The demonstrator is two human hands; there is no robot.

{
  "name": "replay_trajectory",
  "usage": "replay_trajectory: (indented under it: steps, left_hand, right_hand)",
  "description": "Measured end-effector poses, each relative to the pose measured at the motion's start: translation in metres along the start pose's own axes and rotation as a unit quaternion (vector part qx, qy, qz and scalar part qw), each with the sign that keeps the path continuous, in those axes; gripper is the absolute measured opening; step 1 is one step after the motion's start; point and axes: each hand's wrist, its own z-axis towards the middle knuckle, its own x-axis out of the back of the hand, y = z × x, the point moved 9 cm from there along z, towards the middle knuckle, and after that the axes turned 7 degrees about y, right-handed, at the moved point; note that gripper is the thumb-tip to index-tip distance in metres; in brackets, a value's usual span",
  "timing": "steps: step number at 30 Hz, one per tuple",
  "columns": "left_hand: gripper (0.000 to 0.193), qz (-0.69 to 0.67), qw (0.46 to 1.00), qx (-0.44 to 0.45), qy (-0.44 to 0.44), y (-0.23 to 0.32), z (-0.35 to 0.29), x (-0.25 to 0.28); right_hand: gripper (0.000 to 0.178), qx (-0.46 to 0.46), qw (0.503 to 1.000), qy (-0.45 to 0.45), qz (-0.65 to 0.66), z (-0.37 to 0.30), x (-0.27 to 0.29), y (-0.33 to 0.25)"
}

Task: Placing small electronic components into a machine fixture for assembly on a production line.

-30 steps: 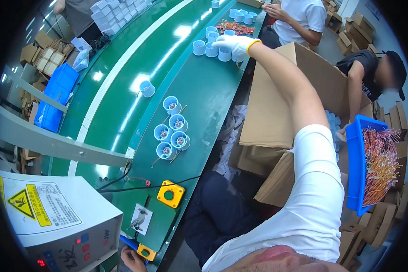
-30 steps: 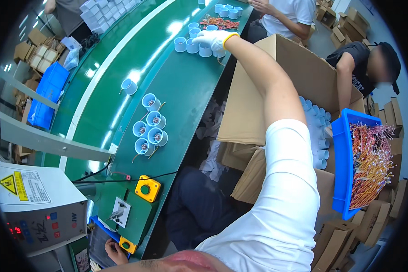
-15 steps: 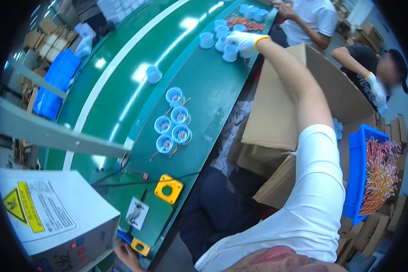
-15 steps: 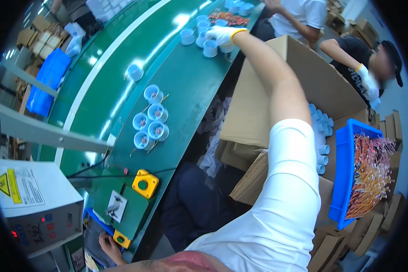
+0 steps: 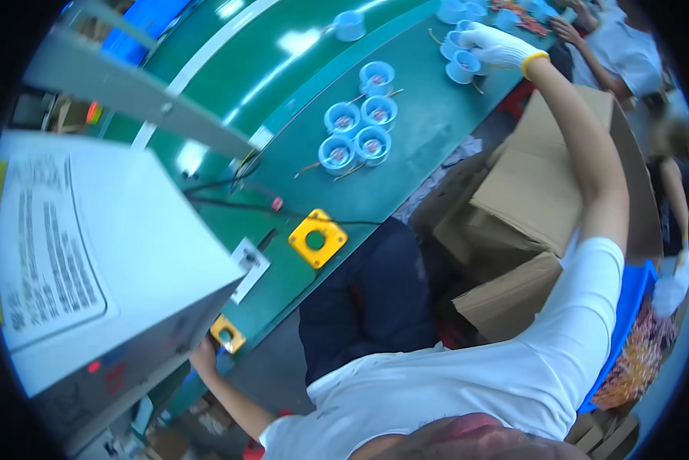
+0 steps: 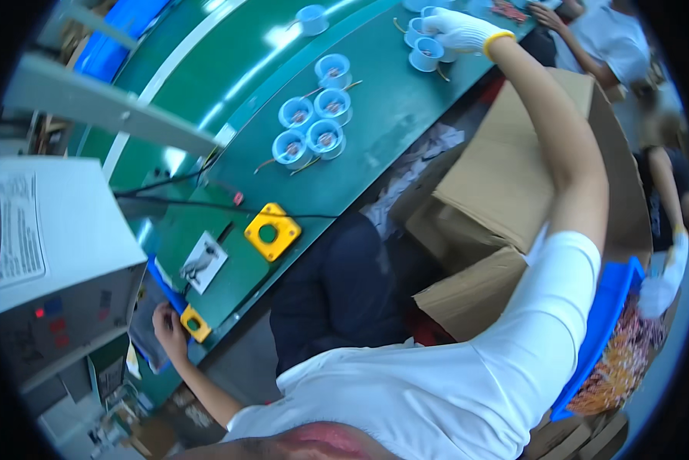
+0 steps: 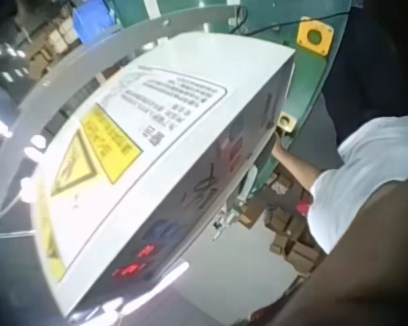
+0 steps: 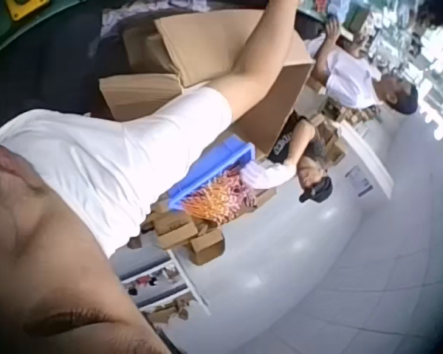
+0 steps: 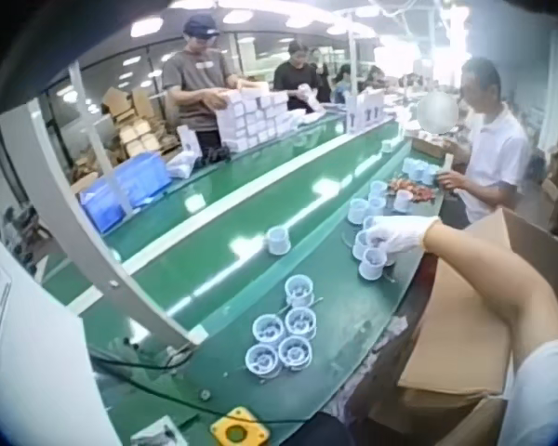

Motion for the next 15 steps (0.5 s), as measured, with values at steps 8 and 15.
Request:
replay_trajectory:
  steps: [8,15]
  left_hand:
    - [0.010,0.045,0.999,-0.015,-0.010,-0.009,0.001,-0.006]
    - [0.010,0.023,1.000,0.009,0.005,0.005,-0.001,-0.004]
  right_hand:
    - [0.022,0.096,0.995,-0.021,-0.001,0.012,-0.033,-0.147]
    - [0.023,0.119,0.990,-0.068,0.023,-0.002,-0.014,-0.199]
